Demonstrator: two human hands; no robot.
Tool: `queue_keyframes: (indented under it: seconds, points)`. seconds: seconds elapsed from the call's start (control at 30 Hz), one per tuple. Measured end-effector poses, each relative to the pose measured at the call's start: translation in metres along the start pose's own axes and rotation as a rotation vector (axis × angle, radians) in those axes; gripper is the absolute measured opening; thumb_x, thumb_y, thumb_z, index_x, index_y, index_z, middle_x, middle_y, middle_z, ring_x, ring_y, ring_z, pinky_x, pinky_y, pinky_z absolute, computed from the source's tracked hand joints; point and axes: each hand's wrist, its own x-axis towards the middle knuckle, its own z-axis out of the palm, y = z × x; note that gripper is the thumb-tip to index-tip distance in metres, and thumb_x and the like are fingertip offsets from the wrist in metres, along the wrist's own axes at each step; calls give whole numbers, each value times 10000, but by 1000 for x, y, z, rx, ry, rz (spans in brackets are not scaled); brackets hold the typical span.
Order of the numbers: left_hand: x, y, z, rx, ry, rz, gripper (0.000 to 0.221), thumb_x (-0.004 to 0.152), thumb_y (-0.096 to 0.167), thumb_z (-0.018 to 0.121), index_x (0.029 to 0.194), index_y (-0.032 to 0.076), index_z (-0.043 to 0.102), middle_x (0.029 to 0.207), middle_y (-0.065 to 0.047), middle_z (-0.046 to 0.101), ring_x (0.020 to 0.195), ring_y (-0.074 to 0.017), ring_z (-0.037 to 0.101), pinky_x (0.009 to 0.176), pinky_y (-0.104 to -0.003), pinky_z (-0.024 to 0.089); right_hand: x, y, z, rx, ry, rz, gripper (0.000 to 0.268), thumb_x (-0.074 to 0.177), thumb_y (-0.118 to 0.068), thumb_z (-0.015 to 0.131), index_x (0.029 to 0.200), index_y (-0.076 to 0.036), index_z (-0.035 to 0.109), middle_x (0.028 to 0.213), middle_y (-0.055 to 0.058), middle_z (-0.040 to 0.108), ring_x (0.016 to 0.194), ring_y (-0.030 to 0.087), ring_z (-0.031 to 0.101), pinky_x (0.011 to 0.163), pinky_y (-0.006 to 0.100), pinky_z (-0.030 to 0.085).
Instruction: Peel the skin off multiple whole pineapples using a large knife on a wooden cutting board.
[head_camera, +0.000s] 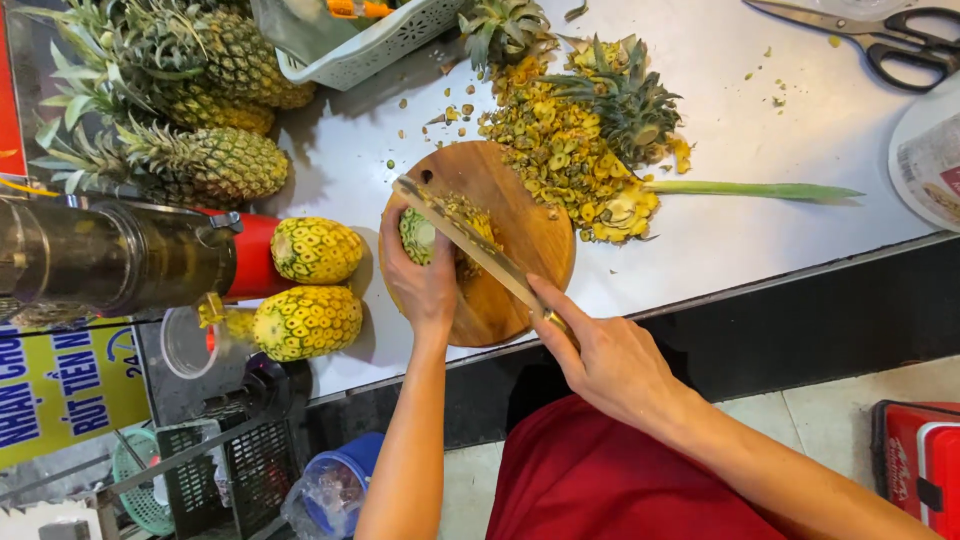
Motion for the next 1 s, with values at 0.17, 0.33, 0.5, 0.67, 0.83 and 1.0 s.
queue_keyframes:
  seconds: [0.17, 0.33, 0.5, 0.67, 0.83, 1.0]
  points:
    - [2, -8, 5, 70, 44, 13, 538, 917, 361, 746, 1308, 24, 594, 1302, -151, 659, 1236, -326, 619, 1078, -396, 453, -9, 4, 6, -53, 11, 19, 609, 986, -419, 491, 1575, -307, 384, 560, 208, 647, 537, 440, 654, 565, 559, 524]
    - [1, -10, 6, 58, 63, -3, 538, 907, 382, 744, 1284, 25, 608, 1270, -154, 671, 1202, -330, 634, 1058, -402, 463, 16, -5, 7, -18, 21, 21, 591, 991, -413, 491, 1561, -299, 387, 567, 213, 645, 546, 446, 655, 559, 567, 520]
    - [2, -10, 5, 23, 58, 61, 582, 930, 484, 691, 1272, 21, 606, 1271, -161, 651, 1200, -331, 624, 1072, -423, 469, 12, 2, 9, 62, 46, -34, 546, 1011, -402, 482, 1537, -278, 405, 621, 217, 662, 593, 446, 661, 580, 556, 522]
    - [0, -12, 5, 16, 49, 64, 621, 915, 511, 681, 1275, 12, 601, 1242, -156, 652, 1160, -326, 630, 1031, -437, 470, 17, 11, 8, 65, 3, -6, 567, 995, -410, 480, 1538, -271, 392, 624, 208, 671, 592, 431, 672, 598, 548, 529]
    - [-4, -5, 2, 16, 19, 23, 602, 934, 512, 653, 1268, 14, 600, 1207, -142, 657, 1120, -312, 637, 1017, -425, 486, 38, -11, -9, 76, -86, 61, 563, 1007, -415, 453, 1551, -287, 385, 616, 216, 650, 586, 442, 651, 615, 557, 517]
    - [6, -3, 4, 17, 9, -19, 545, 906, 444, 661, 1249, 22, 617, 1155, -142, 664, 1039, -292, 650, 935, -407, 507, 16, 33, 11, 191, -77, 0, 562, 1000, -436, 439, 1531, -252, 412, 644, 221, 678, 607, 418, 695, 634, 526, 545]
